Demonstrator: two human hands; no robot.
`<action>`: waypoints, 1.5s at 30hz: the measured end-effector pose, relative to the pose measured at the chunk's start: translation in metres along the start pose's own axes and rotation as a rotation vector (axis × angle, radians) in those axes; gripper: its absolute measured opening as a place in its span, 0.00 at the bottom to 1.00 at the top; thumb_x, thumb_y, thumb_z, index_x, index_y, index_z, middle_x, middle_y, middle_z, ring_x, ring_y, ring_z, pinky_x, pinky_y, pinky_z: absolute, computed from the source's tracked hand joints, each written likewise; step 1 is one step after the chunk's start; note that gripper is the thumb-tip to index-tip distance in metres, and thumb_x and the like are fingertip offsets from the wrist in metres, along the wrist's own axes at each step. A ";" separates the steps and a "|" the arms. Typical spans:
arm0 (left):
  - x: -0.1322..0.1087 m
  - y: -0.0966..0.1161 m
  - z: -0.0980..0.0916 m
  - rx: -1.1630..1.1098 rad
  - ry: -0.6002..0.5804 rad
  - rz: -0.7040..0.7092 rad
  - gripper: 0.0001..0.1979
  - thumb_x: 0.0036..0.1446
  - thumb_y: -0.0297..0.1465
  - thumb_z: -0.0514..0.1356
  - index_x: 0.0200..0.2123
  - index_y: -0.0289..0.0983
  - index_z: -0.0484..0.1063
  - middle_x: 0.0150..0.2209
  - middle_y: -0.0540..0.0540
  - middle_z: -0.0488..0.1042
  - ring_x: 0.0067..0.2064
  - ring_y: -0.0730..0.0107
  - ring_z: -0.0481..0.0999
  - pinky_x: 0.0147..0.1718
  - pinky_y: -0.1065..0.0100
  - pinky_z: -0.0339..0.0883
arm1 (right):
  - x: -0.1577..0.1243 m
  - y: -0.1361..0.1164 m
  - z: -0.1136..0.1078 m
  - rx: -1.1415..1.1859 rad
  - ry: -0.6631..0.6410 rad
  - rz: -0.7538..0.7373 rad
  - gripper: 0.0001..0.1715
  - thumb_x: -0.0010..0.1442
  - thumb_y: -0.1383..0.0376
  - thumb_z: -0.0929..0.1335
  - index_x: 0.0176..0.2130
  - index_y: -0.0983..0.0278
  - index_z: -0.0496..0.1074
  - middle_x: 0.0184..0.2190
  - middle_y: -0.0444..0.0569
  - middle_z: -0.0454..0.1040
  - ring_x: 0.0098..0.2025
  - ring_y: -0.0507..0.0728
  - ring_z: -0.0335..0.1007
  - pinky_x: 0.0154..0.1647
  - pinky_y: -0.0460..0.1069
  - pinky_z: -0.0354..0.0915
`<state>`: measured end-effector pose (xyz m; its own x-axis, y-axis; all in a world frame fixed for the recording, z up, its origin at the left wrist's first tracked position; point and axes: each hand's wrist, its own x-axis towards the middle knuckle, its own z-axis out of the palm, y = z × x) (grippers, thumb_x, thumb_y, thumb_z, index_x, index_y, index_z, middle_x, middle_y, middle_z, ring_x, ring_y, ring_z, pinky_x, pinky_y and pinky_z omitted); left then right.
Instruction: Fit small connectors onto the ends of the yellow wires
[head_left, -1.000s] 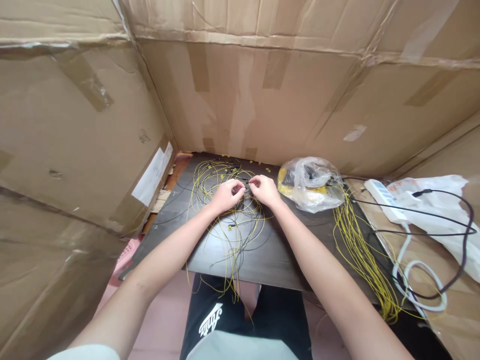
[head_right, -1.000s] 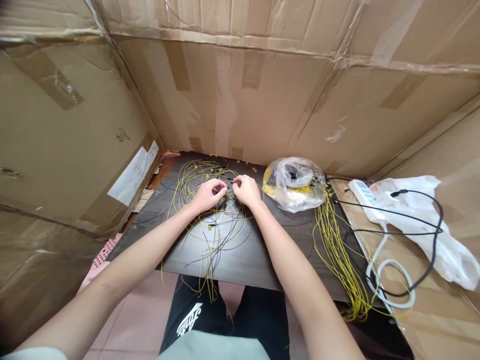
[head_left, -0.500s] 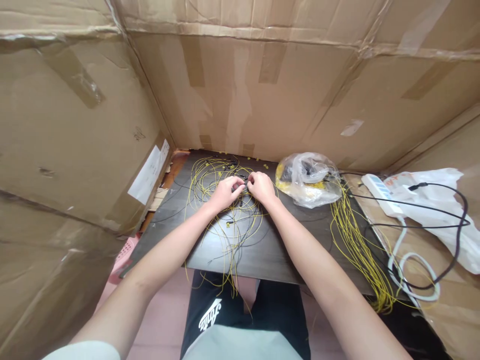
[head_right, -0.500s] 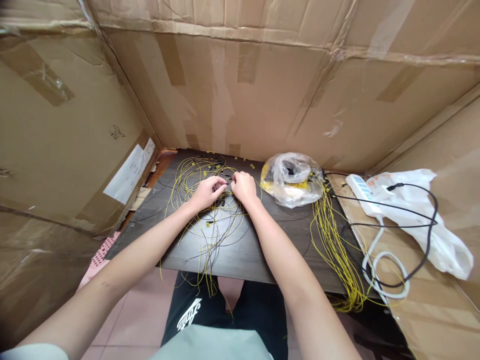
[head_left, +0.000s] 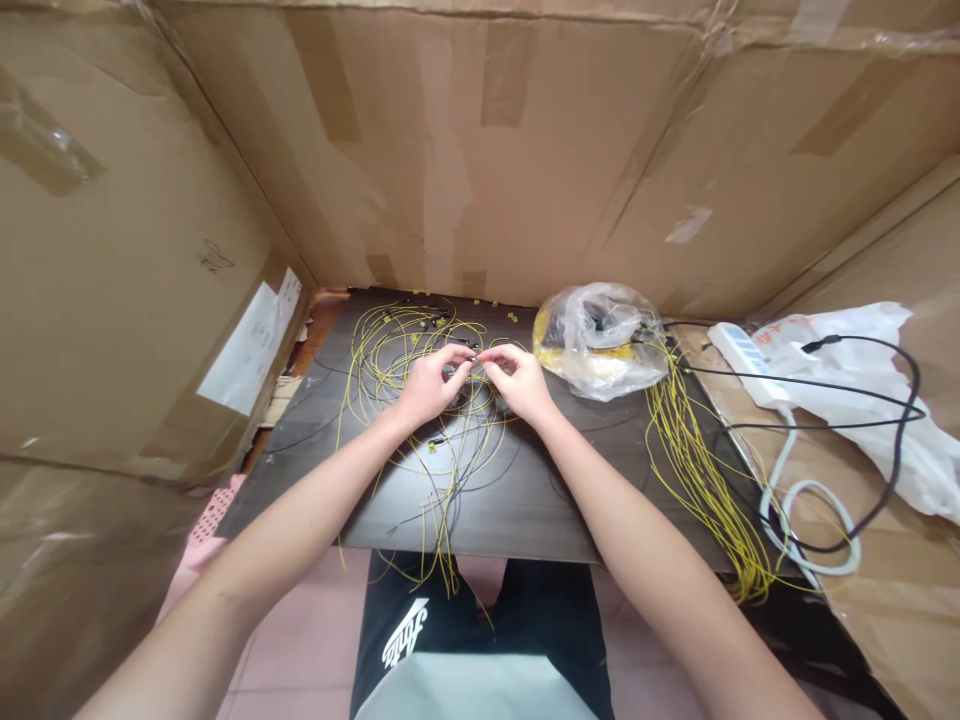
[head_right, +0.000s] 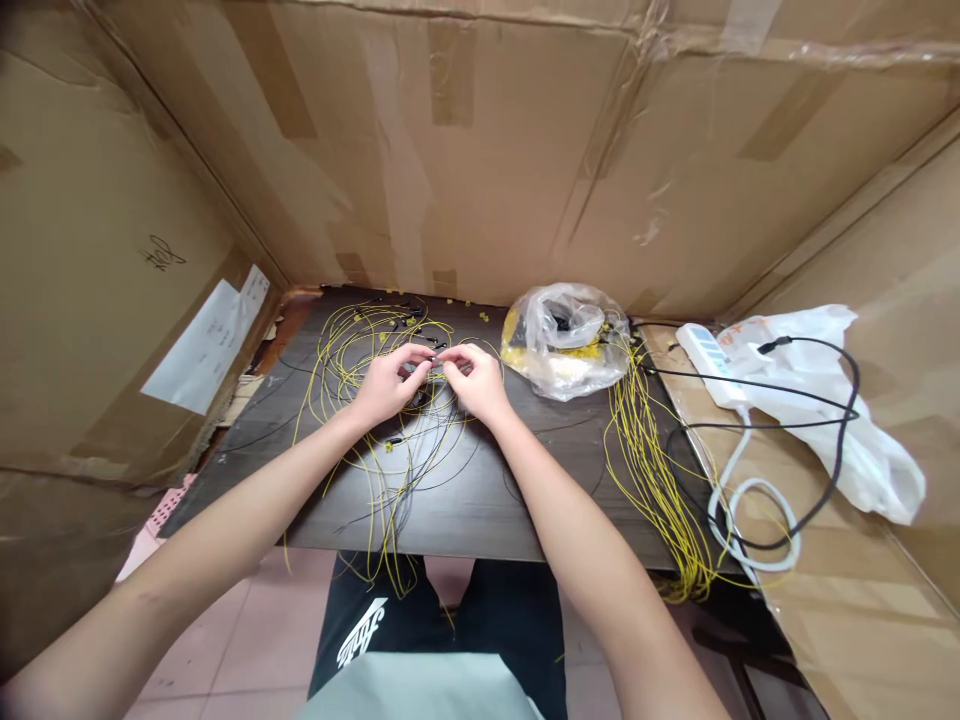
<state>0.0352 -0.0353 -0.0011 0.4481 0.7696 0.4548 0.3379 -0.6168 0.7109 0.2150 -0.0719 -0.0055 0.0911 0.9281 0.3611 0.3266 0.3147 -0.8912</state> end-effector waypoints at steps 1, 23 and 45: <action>0.000 0.000 0.000 -0.001 -0.004 0.004 0.10 0.65 0.32 0.59 0.47 0.37 0.77 0.41 0.45 0.83 0.40 0.67 0.82 0.35 0.71 0.74 | -0.001 0.000 0.002 0.035 -0.009 0.018 0.09 0.56 0.62 0.68 0.35 0.62 0.78 0.36 0.48 0.78 0.35 0.55 0.73 0.40 0.51 0.69; -0.002 -0.004 0.001 0.040 0.004 0.035 0.09 0.63 0.31 0.62 0.43 0.38 0.81 0.40 0.46 0.83 0.37 0.68 0.81 0.35 0.69 0.75 | -0.004 0.002 0.006 0.179 -0.020 0.131 0.11 0.54 0.57 0.73 0.35 0.62 0.76 0.32 0.47 0.78 0.31 0.54 0.71 0.37 0.50 0.68; -0.002 -0.007 0.001 0.002 0.044 0.033 0.08 0.60 0.32 0.64 0.41 0.39 0.82 0.37 0.46 0.83 0.33 0.69 0.79 0.32 0.69 0.73 | -0.006 0.000 0.004 0.099 -0.012 0.109 0.11 0.54 0.58 0.73 0.35 0.62 0.78 0.32 0.47 0.79 0.27 0.53 0.68 0.30 0.49 0.65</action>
<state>0.0327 -0.0332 -0.0073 0.4223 0.7556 0.5007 0.3254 -0.6419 0.6943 0.2106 -0.0768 -0.0090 0.1096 0.9599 0.2579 0.2207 0.2295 -0.9480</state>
